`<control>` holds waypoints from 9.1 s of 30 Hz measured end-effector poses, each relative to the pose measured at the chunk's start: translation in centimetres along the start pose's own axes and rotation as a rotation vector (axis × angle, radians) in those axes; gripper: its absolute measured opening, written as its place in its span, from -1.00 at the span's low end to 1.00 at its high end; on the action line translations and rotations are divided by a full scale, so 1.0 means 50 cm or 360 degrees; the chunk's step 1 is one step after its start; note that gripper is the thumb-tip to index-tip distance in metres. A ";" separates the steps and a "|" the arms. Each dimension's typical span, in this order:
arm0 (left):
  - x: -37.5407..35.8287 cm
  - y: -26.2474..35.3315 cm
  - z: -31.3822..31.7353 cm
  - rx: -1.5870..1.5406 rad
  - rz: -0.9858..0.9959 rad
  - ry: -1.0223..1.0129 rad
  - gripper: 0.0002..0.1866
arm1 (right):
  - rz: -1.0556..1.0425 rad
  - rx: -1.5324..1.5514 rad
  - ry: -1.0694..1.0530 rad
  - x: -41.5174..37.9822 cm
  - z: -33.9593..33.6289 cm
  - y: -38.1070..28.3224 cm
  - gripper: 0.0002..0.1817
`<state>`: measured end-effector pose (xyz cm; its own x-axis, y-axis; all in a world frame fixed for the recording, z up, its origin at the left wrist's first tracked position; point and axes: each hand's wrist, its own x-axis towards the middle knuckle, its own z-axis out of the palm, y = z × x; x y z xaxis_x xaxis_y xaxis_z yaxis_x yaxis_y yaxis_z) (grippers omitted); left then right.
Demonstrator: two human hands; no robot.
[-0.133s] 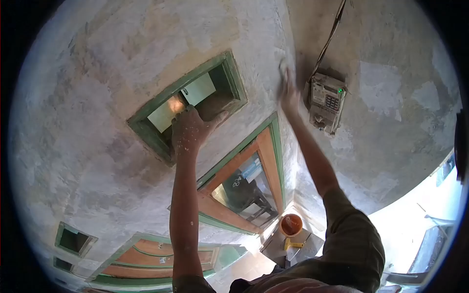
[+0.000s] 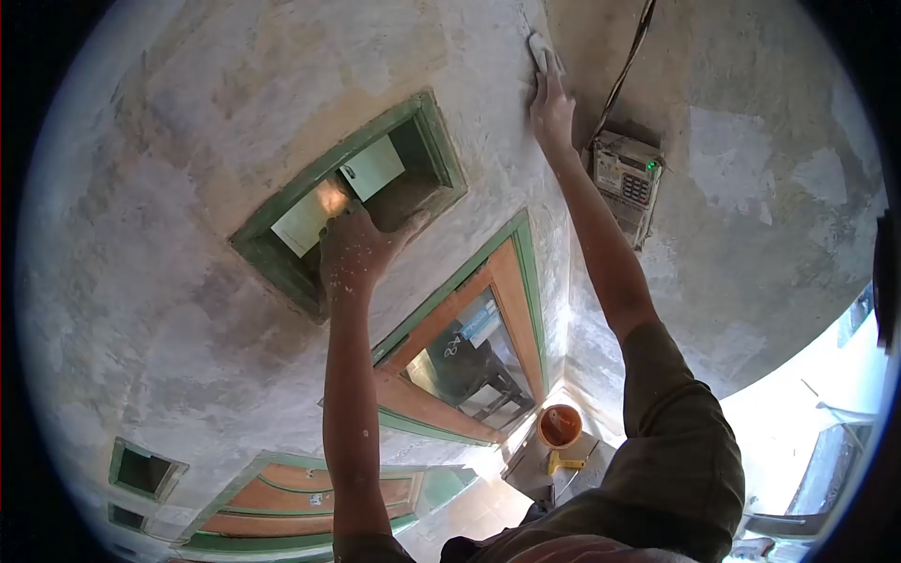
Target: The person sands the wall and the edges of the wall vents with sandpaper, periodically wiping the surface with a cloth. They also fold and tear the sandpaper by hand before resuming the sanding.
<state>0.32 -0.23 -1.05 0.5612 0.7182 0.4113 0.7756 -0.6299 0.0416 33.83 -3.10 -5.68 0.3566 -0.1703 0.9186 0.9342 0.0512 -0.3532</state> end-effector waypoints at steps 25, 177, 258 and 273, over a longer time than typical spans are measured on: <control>0.009 -0.002 -0.008 0.0024 0.0028 0.0055 -0.10 | 0.0742 -0.0113 0.0358 -0.204 0.009 -0.010 -0.61; -0.040 0.780 0.068 -0.1043 0.1602 0.0809 -0.21 | -0.0085 -0.1823 -0.1176 0.530 -1.108 -0.057 -0.61; -0.288 0.702 0.273 -0.2628 0.1447 0.0418 -0.59 | 0.0198 -0.0770 0.0331 0.131 -1.172 0.061 -0.51; -0.198 0.891 0.282 -0.2335 0.1219 0.0859 -0.58 | 0.0275 -0.1038 0.0413 0.125 -1.175 0.049 -0.46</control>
<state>33.39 -31.20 -16.11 0.2568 0.1758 0.9503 -0.6526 -0.6937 0.3047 37.60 -61.87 -11.22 0.4083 -0.4454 0.7969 0.6378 -0.4854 -0.5980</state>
